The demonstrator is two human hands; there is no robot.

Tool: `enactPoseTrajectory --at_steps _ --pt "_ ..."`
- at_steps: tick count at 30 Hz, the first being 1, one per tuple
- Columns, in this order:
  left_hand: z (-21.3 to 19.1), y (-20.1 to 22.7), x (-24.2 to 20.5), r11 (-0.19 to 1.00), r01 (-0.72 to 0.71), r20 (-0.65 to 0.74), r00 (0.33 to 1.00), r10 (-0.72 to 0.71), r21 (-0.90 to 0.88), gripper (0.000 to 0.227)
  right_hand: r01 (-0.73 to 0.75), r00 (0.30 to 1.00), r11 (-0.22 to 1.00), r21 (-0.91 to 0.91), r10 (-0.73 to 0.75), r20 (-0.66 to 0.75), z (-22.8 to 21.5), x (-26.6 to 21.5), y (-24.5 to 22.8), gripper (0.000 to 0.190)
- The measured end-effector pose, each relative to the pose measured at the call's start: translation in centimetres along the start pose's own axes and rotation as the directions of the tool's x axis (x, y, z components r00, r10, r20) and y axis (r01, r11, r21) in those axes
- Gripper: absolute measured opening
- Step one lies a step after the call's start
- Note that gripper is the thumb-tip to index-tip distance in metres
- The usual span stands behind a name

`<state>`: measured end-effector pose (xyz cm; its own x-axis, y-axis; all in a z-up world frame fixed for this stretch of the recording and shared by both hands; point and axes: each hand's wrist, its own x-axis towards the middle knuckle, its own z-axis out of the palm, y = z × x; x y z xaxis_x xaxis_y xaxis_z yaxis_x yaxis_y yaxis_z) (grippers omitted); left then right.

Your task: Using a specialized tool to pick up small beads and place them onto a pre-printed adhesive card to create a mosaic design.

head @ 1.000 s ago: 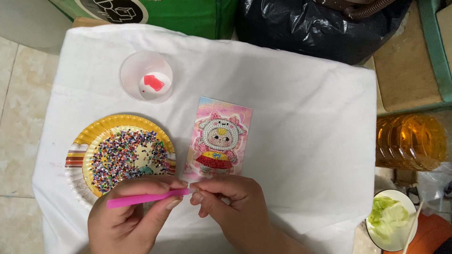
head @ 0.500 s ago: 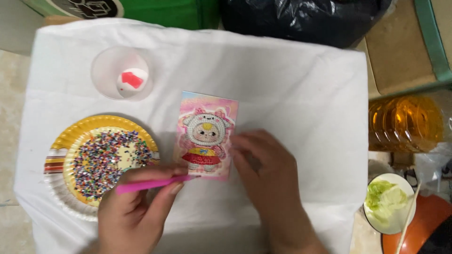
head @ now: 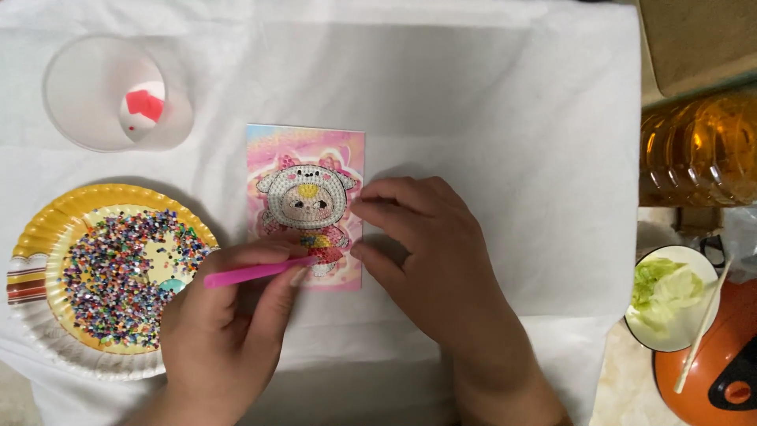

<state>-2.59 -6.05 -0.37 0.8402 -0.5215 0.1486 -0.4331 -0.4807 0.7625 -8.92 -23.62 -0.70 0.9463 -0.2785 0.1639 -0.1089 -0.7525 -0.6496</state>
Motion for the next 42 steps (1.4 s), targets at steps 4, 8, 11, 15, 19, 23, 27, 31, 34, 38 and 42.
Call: enactPoseTrajectory --at_steps 4,8,11,15,19,23,27,31,34,38,42 --pt "0.1 0.0 0.0 0.998 0.034 0.014 0.999 -0.034 0.044 0.018 -0.021 0.999 1.0 -0.005 0.021 0.032 0.0 0.0 0.0 0.027" --pt "0.3 0.1 0.0 1.0 0.004 0.007 1.0 -0.004 0.01 0.016 -0.013 1.0 1.0 -0.005 0.013 0.015 0.0 0.1 0.0 0.025" --pt "0.2 0.0 0.0 0.999 0.01 0.011 1.0 -0.011 0.042 0.016 -0.015 1.0 1.0 -0.012 0.015 0.013 0.1 0.0 0.0 0.026" --pt "0.3 -0.1 -0.1 0.995 -0.007 0.006 1.0 0.007 0.101 0.017 0.0 1.0 1.0 -0.007 0.0 -0.004 0.1 0.1 -0.1 0.024" --pt "0.4 -0.2 -0.1 0.995 -0.025 0.006 1.0 0.025 0.101 0.019 -0.002 1.0 1.0 -0.023 0.003 0.009 -0.1 0.0 -0.1 0.025" --pt "0.3 0.0 -0.2 0.994 0.024 -0.007 1.0 -0.023 0.106 0.019 -0.014 0.994 0.999 -0.031 0.018 0.112 -0.3 -0.3 -0.8 0.06" --pt "0.1 0.4 -0.1 0.995 0.099 -0.033 0.995 -0.098 0.027 0.018 -0.009 0.995 0.982 -0.191 0.028 0.095 0.8 -0.9 -1.4 0.092" --pt "-1.5 0.7 0.1 0.943 0.004 -0.051 0.998 -0.022 -0.332 0.014 0.008 0.997 0.985 -0.17 0.005 0.074 0.6 -0.8 -1.4 0.079" --pt "-3.9 0.6 -0.2 0.914 0.114 -0.288 0.927 -0.239 -0.39 0.012 -0.081 0.991 0.99 -0.118 0.093 0.101 0.3 -0.6 -1.3 0.071" --pt "-7.7 -2.2 -0.5 0.871 0.266 -0.425 0.79 -0.443 -0.412 0.018 -0.109 0.99 0.982 -0.152 0.121 0.072 0.7 -0.6 -1.1 0.068" --pt "-11.8 -5.3 -0.3 0.888 0.459 -0.068 0.887 -0.456 0.032 0.016 -0.192 0.976 0.973 -0.128 0.203 0.077 0.2 0.0 -2.0 0.065"
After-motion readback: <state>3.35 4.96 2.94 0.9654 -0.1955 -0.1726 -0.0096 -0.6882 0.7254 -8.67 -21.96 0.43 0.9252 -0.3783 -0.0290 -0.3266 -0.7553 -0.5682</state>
